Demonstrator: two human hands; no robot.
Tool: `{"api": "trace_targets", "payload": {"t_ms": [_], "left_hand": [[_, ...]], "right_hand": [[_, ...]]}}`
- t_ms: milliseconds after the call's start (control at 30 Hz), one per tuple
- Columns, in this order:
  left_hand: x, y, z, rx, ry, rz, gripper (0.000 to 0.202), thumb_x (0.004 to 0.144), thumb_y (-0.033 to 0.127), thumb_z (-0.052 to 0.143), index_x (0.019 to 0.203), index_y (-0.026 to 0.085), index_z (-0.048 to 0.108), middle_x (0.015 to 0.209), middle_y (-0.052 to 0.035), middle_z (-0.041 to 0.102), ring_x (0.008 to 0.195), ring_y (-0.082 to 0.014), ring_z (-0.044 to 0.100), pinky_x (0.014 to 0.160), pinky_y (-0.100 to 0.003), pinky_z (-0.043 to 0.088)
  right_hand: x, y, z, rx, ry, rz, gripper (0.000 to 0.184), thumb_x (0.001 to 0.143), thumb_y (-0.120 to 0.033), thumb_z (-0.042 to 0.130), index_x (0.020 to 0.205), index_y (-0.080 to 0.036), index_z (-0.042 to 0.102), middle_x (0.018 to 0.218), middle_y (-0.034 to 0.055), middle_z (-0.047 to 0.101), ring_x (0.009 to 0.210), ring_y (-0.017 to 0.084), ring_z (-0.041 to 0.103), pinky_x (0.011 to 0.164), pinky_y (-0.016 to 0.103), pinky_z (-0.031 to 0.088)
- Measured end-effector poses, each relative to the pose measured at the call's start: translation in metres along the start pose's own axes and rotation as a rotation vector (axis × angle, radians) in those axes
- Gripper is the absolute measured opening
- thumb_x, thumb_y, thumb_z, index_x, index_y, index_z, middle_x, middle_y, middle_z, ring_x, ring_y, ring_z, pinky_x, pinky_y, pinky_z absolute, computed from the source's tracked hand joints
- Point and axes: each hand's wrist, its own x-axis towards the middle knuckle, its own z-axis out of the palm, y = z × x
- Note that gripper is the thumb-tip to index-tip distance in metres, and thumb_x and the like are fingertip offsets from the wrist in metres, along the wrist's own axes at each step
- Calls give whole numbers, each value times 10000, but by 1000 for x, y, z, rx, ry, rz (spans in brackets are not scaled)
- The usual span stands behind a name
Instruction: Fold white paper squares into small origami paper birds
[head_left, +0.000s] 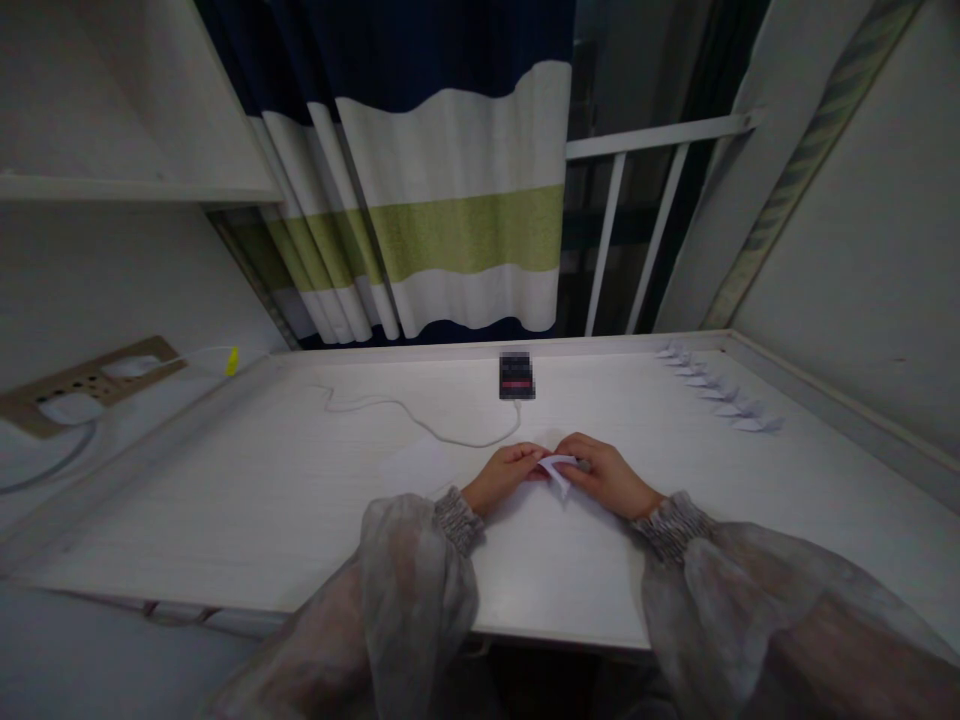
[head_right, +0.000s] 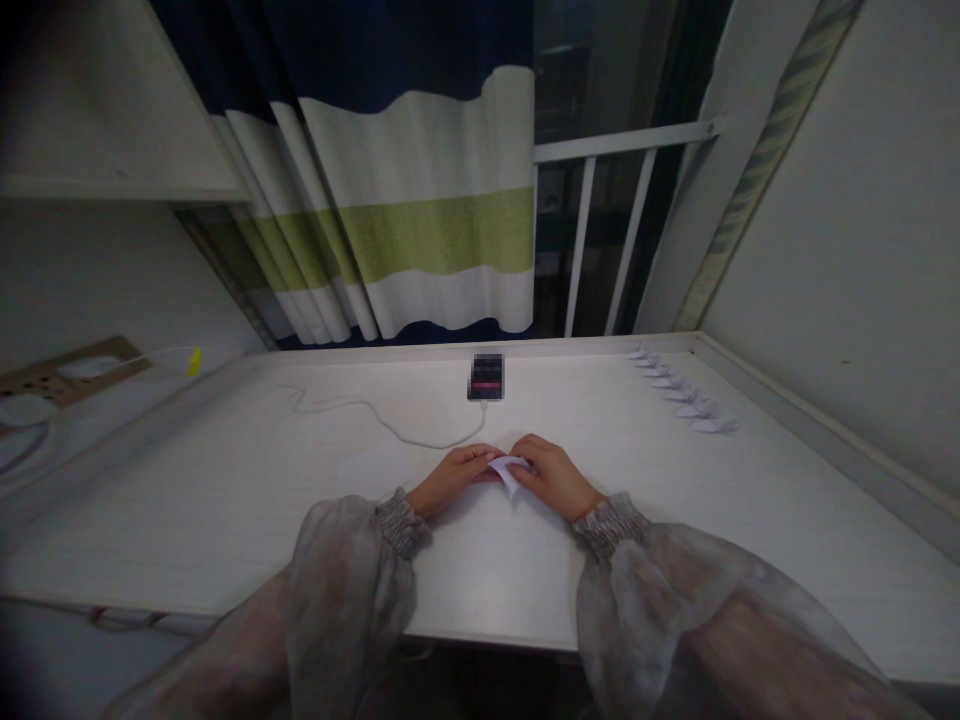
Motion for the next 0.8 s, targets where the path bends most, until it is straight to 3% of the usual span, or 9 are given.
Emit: {"api": "trace_targets", "payload": {"t_ms": [333,533,800], "left_hand": [[-1,0,2,69,-66,21,436,613,465,629,853,103,663,778,-63,630,732,-131,551,799,-299,421],[0,0,0,190,-84,70,433,654,483,581,871,119,665,736,-45,622,661,-108,524,710,-247,423],[-1,2,3,185,-74,59,393,579,457,654,753,105,658,657,-26,608,628,-105,534,692,-246,431]], "right_hand": [[1,-1,3,-21,78,39,110,764,-274,517,740,-167,511,714,24,502,656,139,486,598,266,408],[1,-1,5,-17,121,23,86,761,-251,513,715,-179,502,706,15,493,666,139,482,612,270,406],[2,1,11,188,141,196,165,751,-305,500,660,-168,510,668,5,477,628,132,477,568,257,389]]}}
